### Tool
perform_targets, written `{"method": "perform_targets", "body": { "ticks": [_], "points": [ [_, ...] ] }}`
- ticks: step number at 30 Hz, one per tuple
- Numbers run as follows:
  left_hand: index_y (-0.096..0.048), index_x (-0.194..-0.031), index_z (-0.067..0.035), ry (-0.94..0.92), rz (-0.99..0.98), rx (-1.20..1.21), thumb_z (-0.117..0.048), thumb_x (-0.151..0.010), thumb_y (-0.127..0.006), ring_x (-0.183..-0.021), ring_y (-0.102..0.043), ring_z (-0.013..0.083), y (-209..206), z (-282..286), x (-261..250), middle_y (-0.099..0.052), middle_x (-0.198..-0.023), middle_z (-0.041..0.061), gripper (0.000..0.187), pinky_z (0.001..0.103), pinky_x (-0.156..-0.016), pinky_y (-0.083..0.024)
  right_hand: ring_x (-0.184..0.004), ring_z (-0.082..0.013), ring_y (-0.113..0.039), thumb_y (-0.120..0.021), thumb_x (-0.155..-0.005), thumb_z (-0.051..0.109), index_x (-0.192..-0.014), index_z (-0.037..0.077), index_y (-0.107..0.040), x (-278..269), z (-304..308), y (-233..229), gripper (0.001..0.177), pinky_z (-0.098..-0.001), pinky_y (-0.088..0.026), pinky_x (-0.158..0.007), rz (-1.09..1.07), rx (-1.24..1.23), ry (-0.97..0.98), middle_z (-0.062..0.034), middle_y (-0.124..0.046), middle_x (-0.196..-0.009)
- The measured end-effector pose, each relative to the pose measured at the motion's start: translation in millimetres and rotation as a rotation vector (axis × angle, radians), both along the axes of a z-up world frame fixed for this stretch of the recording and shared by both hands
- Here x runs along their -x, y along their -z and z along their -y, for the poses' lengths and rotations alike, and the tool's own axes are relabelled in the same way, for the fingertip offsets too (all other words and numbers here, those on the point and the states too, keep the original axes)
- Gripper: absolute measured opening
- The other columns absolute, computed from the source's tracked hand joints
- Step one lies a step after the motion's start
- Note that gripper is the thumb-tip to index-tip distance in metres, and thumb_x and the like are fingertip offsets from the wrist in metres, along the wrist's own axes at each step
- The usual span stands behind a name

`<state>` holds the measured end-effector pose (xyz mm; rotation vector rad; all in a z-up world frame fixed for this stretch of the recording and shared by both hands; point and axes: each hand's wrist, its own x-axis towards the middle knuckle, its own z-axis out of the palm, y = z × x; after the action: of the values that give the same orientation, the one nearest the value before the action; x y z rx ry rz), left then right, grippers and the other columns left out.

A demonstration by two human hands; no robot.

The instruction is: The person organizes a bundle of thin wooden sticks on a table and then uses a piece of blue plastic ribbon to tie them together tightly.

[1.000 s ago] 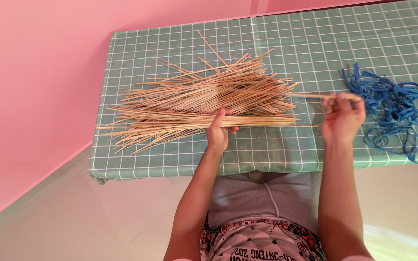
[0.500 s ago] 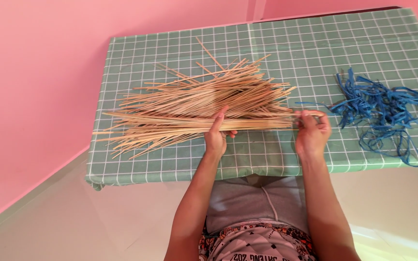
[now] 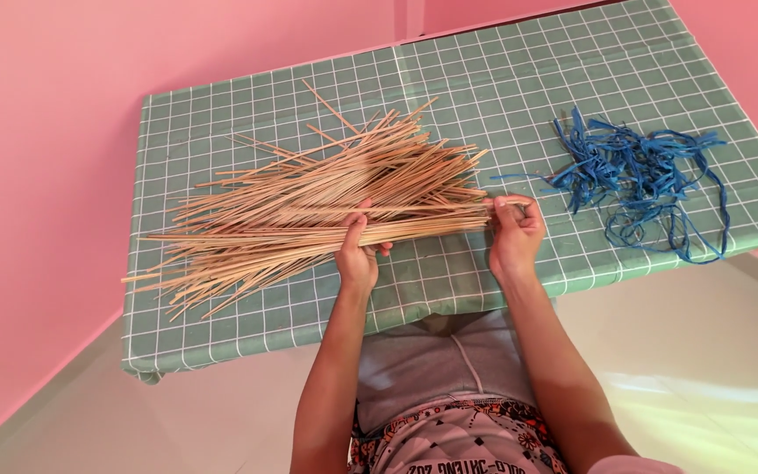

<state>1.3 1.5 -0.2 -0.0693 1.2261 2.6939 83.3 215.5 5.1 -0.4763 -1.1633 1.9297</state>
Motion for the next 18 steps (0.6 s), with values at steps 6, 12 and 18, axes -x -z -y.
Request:
{"method": "perform_targets", "body": {
  "ticks": [6, 12, 18],
  "points": [
    [-0.074, -0.108, -0.001, -0.032, 0.055, -0.016, -0.029, -0.090, -0.069, -0.046, -0.070, 0.0339, 34.6, -1.2, 12.3, -0.068, -0.066, 0.029, 0.033, 0.032, -0.030, -0.054, -0.080, -0.0151, -0.074, -0.071, -0.099, 0.000, -0.107, 0.005, -0.064, 2.0, -12.2, 29.8, 0.012, -0.0240, -0.057, -0.079, 0.061, -0.182, -0.068, -0.0137, -0.075, -0.082],
    [-0.066, -0.093, -0.001, -0.042, 0.057, -0.017, -0.032, -0.096, -0.065, -0.046, -0.070, 0.0338, 14.2, -0.7, 5.5, -0.065, -0.062, 0.027, 0.031, 0.030, -0.030, -0.054, -0.086, -0.0178, -0.076, -0.072, -0.101, 0.001, -0.124, 0.015, -0.037, 0.4, -10.1, 31.7, 0.045, -0.0224, -0.055, -0.084, 0.004, -0.203, -0.041, -0.0110, -0.074, -0.086],
    [-0.064, -0.088, -0.002, -0.050, 0.037, -0.014, -0.033, -0.098, -0.064, -0.046, -0.070, 0.0325, 8.2, -1.2, 4.1, -0.066, -0.061, 0.025, 0.032, 0.029, -0.030, -0.054, -0.093, -0.0192, -0.075, -0.066, -0.105, 0.004, -0.122, 0.013, -0.037, -1.1, -4.5, 25.8, 0.034, -0.0247, -0.056, -0.088, -0.016, -0.258, -0.047, -0.0137, -0.075, -0.094]
  ]
}}
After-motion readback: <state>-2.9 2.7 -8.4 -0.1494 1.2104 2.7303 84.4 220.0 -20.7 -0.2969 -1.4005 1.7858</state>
